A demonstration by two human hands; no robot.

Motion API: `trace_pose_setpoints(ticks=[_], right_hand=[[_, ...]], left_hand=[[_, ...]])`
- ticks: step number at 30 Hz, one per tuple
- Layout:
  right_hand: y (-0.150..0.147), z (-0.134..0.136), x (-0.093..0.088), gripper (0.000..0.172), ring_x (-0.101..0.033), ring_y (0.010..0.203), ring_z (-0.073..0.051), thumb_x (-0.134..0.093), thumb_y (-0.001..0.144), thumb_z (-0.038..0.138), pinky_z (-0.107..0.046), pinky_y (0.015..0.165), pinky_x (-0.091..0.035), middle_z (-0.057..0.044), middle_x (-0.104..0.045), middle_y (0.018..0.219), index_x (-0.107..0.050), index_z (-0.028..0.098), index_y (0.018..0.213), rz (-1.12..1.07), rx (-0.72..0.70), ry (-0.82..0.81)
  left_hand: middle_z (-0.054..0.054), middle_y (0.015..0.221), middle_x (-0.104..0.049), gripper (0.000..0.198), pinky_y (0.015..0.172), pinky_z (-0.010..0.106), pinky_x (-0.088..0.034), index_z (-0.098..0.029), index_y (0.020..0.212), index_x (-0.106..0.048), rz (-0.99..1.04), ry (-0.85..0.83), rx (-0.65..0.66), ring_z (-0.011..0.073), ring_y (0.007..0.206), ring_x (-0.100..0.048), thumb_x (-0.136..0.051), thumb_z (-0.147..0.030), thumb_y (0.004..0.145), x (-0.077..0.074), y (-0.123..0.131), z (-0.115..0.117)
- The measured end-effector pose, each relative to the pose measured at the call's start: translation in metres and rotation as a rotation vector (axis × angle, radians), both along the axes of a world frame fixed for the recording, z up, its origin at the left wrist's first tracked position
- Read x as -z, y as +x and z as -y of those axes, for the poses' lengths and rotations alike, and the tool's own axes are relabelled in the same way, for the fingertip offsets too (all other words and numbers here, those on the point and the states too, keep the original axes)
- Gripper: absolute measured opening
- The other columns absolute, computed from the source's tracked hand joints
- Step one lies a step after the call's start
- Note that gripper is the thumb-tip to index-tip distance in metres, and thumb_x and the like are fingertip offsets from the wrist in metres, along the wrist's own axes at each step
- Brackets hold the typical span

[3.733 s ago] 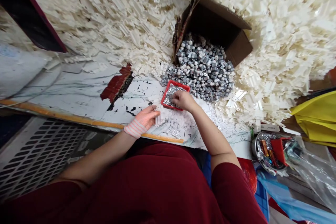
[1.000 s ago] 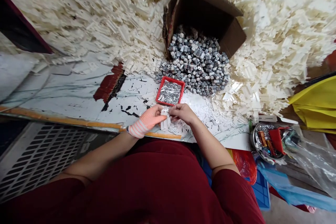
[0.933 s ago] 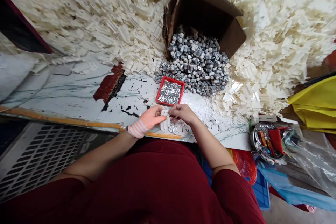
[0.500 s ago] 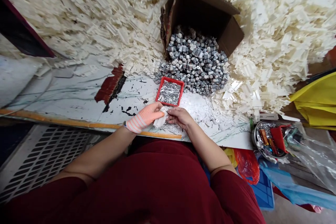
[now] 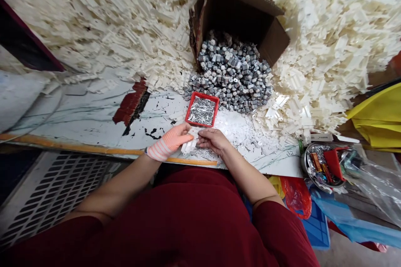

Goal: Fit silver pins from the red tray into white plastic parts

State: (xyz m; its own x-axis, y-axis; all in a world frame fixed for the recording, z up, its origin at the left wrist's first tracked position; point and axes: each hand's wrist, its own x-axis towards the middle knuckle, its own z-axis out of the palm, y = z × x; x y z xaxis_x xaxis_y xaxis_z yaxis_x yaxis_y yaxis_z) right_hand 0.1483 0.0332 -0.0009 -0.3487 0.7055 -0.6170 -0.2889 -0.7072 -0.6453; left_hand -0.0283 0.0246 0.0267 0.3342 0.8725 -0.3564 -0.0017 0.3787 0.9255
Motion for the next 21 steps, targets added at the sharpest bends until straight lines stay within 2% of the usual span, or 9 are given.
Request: trace_pose_setpoints(ticks=[3,5,7,10,13,15,17,21], right_hand=[[0.002,0.000,-0.002,0.015,-0.070,0.063,-0.012,-0.071,0.070,0.010,-0.020,0.059,-0.059,-0.005,-0.074,0.077,-0.065,0.013,0.083,0.079,0.116,0.074],[0.005,-0.006,-0.005,0.017,-0.072,0.075,-0.014,-0.068,0.072,0.010,-0.023,0.066,-0.059,-0.006,-0.075,0.086,-0.065,0.015,0.088,0.160,0.130,0.216],[0.006,-0.020,-0.009,0.015,-0.071,0.082,-0.015,-0.062,0.078,0.012,-0.027,0.071,-0.059,-0.004,-0.074,0.090,-0.064,0.018,0.092,0.290,0.098,0.424],[0.003,-0.054,-0.017,0.022,-0.069,0.085,-0.016,-0.052,0.080,0.009,-0.033,0.081,-0.056,-0.002,-0.073,0.090,-0.066,0.019,0.093,0.637,-0.088,0.749],[-0.001,-0.090,-0.023,0.022,-0.068,0.091,-0.019,-0.054,0.078,0.007,-0.037,0.090,-0.051,-0.002,-0.073,0.090,-0.070,0.019,0.089,0.991,-0.314,0.947],[-0.003,-0.106,-0.026,0.021,-0.067,0.095,-0.022,-0.056,0.077,0.008,-0.038,0.092,-0.050,-0.003,-0.073,0.093,-0.070,0.019,0.087,1.089,-0.373,0.999],[-0.004,-0.114,-0.026,0.022,-0.067,0.091,-0.021,-0.054,0.076,0.005,-0.038,0.089,-0.051,-0.004,-0.073,0.091,-0.070,0.018,0.086,1.065,-0.366,0.983],[-0.008,-0.100,-0.027,0.019,-0.069,0.078,-0.016,-0.052,0.078,0.005,-0.034,0.077,-0.056,-0.004,-0.072,0.085,-0.064,0.016,0.086,0.698,-0.266,0.784]], left_hand=[[-0.006,0.058,-0.054,0.025,0.051,0.023,-0.037,-0.018,0.080,-0.048,0.120,-0.098,-0.083,0.0100,0.050,-0.049,-0.065,-0.026,0.063,0.006,0.003,0.002],[-0.005,0.059,-0.056,0.028,0.051,0.023,-0.038,-0.017,0.081,-0.050,0.201,-0.159,-0.119,0.0103,0.052,-0.051,-0.067,-0.026,0.061,0.009,0.005,0.004],[-0.005,0.060,-0.056,0.029,0.053,0.023,-0.040,-0.016,0.081,-0.051,0.258,-0.201,-0.136,0.0103,0.054,-0.052,-0.068,-0.026,0.059,0.012,0.007,0.006],[-0.007,0.058,-0.053,0.029,0.053,0.021,-0.039,-0.017,0.076,-0.050,0.290,-0.210,-0.155,0.0087,0.054,-0.050,-0.069,-0.025,0.057,0.014,0.007,0.009],[-0.009,0.054,-0.048,0.028,0.049,0.020,-0.035,-0.018,0.074,-0.048,0.289,-0.198,-0.165,0.0070,0.050,-0.044,-0.070,-0.025,0.058,0.016,0.003,0.010],[-0.009,0.054,-0.047,0.028,0.048,0.019,-0.034,-0.018,0.075,-0.049,0.288,-0.198,-0.170,0.0070,0.049,-0.044,-0.070,-0.025,0.058,0.017,-0.003,0.011],[-0.009,0.054,-0.047,0.028,0.049,0.019,-0.034,-0.017,0.076,-0.050,0.286,-0.199,-0.192,0.0073,0.051,-0.045,-0.070,-0.025,0.058,0.019,-0.008,0.011],[-0.006,0.060,-0.054,0.026,0.055,0.021,-0.039,-0.016,0.077,-0.053,0.341,-0.197,-0.230,0.0093,0.058,-0.051,-0.070,-0.023,0.059,0.021,-0.013,0.007]])
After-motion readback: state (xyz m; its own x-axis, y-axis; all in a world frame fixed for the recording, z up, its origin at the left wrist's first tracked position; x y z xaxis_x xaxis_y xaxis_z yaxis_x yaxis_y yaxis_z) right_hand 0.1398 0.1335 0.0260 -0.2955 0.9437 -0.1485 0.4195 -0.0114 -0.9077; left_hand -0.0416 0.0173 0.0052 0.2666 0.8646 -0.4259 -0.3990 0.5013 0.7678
